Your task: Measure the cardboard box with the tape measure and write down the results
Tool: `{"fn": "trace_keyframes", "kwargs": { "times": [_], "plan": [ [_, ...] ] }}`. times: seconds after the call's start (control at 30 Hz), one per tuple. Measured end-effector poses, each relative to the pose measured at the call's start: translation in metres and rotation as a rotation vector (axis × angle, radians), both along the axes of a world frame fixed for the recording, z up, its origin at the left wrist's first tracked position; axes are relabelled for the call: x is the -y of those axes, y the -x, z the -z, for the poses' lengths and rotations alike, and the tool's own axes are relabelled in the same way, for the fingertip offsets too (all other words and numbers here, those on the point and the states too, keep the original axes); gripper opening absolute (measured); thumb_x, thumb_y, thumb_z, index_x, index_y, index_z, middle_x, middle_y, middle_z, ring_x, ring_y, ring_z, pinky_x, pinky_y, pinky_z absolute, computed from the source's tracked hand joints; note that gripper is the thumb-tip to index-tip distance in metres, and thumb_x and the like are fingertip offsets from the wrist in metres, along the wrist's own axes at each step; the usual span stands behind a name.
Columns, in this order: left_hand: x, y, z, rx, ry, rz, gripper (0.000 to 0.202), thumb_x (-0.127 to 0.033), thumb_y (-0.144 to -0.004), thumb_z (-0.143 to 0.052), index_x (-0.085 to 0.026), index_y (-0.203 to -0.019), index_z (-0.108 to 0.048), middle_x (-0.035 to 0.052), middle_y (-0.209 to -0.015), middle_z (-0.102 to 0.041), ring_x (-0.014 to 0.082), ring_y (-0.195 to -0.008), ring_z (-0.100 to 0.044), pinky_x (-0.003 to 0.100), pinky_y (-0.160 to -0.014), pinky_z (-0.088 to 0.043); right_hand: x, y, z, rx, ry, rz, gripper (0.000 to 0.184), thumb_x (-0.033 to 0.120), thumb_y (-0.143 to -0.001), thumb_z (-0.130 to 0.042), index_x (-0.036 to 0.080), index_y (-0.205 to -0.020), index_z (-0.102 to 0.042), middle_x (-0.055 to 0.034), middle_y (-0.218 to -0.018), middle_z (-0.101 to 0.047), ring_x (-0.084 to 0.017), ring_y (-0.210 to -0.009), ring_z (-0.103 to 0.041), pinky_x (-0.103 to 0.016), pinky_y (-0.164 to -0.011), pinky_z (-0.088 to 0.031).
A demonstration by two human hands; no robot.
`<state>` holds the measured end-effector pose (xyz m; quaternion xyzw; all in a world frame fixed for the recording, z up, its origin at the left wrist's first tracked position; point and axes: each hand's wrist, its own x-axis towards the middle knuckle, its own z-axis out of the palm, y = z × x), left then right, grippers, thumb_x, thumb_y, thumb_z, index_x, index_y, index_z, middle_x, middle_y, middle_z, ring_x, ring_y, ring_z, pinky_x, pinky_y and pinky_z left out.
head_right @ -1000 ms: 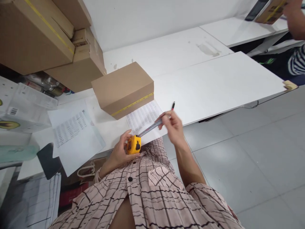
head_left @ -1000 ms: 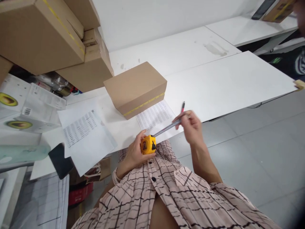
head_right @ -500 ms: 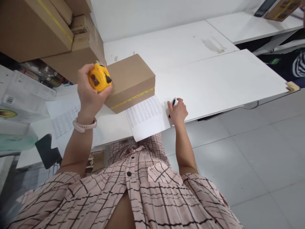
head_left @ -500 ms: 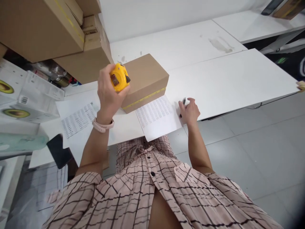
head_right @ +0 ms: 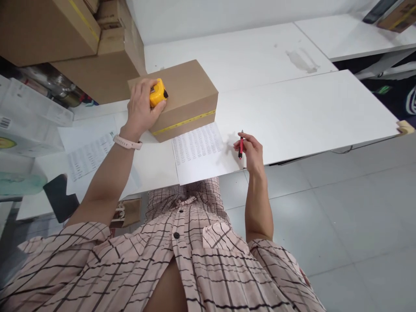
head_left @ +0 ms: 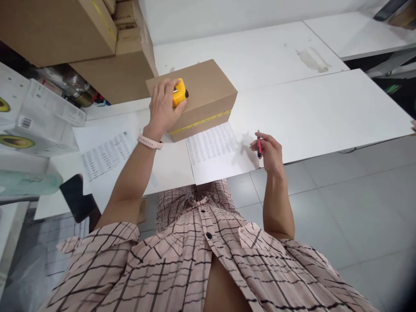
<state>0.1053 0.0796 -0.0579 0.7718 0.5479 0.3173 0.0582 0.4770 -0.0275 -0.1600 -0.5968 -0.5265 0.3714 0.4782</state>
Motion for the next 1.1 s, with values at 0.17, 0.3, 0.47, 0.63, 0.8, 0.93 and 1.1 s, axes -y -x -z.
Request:
{"fn": "trace_keyframes", "kwargs": {
  "times": [0.17,0.3,0.47,0.63,0.8,0.93,1.1],
  "plan": [
    [0.013,-0.011,0.003,0.077,-0.190,-0.045,0.057,-0.044,-0.090,-0.073,-0.021,-0.137,-0.052,0.0105,-0.162,-0.039,0.0328,-0.158,-0.021,0.060,-0.129,-0.014,0.030,0.038,-0.022,-0.310,-0.114,-0.084,0.035,0.043,-0.079,-0.074,0.031,-0.111,-0.063,-0.0007,-0.088,-0.070,-0.020,-0.084,-0.069,-0.043,-0.087,-0.056],
    [0.113,-0.030,0.048,0.184,-0.258,0.002,0.038,-0.037,-0.095,-0.063,-0.020,-0.129,-0.062,0.0114,-0.138,-0.064,0.0313,-0.140,-0.052,0.063,-0.120,-0.034,0.045,0.085,-0.014,-0.318,-0.076,-0.033,0.033,0.059,-0.089,-0.064,0.028,-0.084,-0.055,0.0047,-0.060,-0.051,-0.015,-0.059,-0.054,-0.035,-0.071,-0.052],
    [0.223,-0.048,0.121,-0.081,0.022,0.212,0.042,-0.038,-0.098,-0.056,-0.014,-0.132,-0.063,0.0177,-0.137,-0.067,0.0340,-0.136,-0.058,0.059,-0.115,-0.043,0.046,0.138,0.001,-0.305,0.121,-0.240,0.046,0.070,-0.097,-0.042,0.027,-0.101,-0.058,0.0013,-0.065,-0.060,-0.019,-0.068,-0.063,-0.037,-0.074,-0.053],
    [0.229,-0.056,0.138,-0.334,0.136,0.227,0.055,-0.040,-0.105,-0.045,-0.007,-0.148,-0.051,0.0212,-0.156,-0.049,0.0344,-0.149,-0.043,0.057,-0.125,-0.030,0.035,0.159,0.011,-0.208,0.106,-0.367,0.041,0.065,-0.092,-0.057,0.025,-0.092,-0.061,-0.0020,-0.081,-0.067,-0.018,-0.077,-0.064,-0.034,-0.074,-0.050],
    [0.222,-0.065,0.133,-0.401,0.180,0.192,0.052,-0.035,-0.106,-0.041,-0.009,-0.150,-0.050,0.0184,-0.160,-0.044,0.0320,-0.149,-0.043,0.054,-0.125,-0.031,0.028,0.153,0.018,-0.126,0.052,-0.360,0.029,0.051,-0.089,-0.068,0.026,-0.091,-0.056,0.0052,-0.069,-0.055,-0.012,-0.060,-0.048,-0.030,-0.060,-0.040],
    [0.225,-0.067,0.134,-0.403,0.168,0.161,0.051,-0.034,-0.107,-0.041,-0.010,-0.151,-0.048,0.0183,-0.163,-0.040,0.0313,-0.151,-0.041,0.053,-0.125,-0.031,0.027,0.151,0.018,-0.053,0.087,-0.314,0.027,0.044,-0.084,-0.072,0.025,-0.078,-0.054,0.0039,-0.067,-0.056,-0.013,-0.061,-0.048,-0.031,-0.060,-0.039],
    [0.225,-0.067,0.137,-0.452,0.114,0.146,0.051,-0.035,-0.107,-0.043,-0.010,-0.150,-0.049,0.0177,-0.160,-0.045,0.0309,-0.150,-0.042,0.050,-0.124,-0.034,0.029,0.155,0.016,-0.014,0.042,-0.260,0.026,0.030,-0.082,-0.066,0.025,-0.068,-0.045,0.0050,-0.062,-0.044,-0.013,-0.060,-0.041,-0.029,-0.059,-0.037]
  ]
}}
